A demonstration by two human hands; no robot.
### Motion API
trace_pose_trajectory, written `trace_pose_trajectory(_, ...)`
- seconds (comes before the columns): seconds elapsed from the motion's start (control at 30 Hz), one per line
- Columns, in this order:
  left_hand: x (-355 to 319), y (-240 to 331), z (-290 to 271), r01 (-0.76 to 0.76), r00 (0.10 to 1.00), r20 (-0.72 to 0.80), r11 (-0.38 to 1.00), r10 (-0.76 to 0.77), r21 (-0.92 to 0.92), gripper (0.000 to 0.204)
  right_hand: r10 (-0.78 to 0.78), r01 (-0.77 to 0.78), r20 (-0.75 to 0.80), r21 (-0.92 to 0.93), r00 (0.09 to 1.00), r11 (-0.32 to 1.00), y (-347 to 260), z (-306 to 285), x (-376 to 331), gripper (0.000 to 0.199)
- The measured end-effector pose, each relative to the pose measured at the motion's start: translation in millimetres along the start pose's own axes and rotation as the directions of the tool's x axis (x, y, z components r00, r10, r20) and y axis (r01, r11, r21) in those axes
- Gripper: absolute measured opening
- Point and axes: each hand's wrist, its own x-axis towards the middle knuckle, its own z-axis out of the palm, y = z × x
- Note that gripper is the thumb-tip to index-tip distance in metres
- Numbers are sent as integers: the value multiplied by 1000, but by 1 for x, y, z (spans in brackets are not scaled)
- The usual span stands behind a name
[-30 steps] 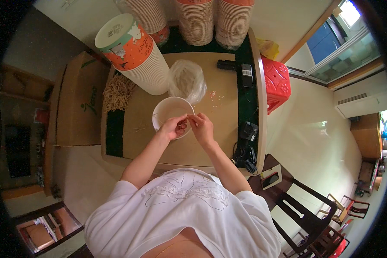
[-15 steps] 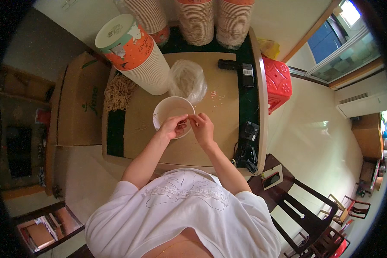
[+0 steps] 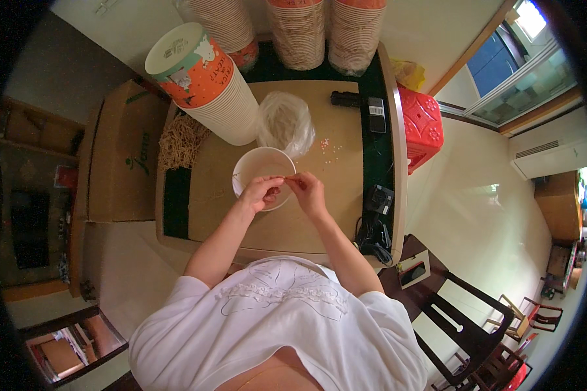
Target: The recorder is seen placing stacks of paper cups into plastic bags and securing the bags with rubber bands.
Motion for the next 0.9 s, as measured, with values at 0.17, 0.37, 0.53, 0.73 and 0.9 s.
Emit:
trace_pose_trajectory(0.17,-15,12,12,-67,993,-80,969,89,238,9,76,-77,62,18,995,997,-7,-2,1,5)
trace_pose_trajectory(0.37,-11,13,8,-43,998,-39,958,57,285,14,66,-73,77,91,995,993,-5,2,2,4)
trace_pose_trajectory(0.53,-13,14,9,-51,996,-50,947,70,318,14,-74,76,24,-113,997,991,-20,1,0,5)
trace_pose_trajectory(0.73,-8,13,7,-30,995,-80,939,61,343,11,-150,172,100,-284,984,943,-31,-4,-1,9)
trace_pose_trajectory(0.9,-6,10,7,-67,979,-147,910,138,408,9,-113,135,93,-281,989,950,-30,-3,-3,10)
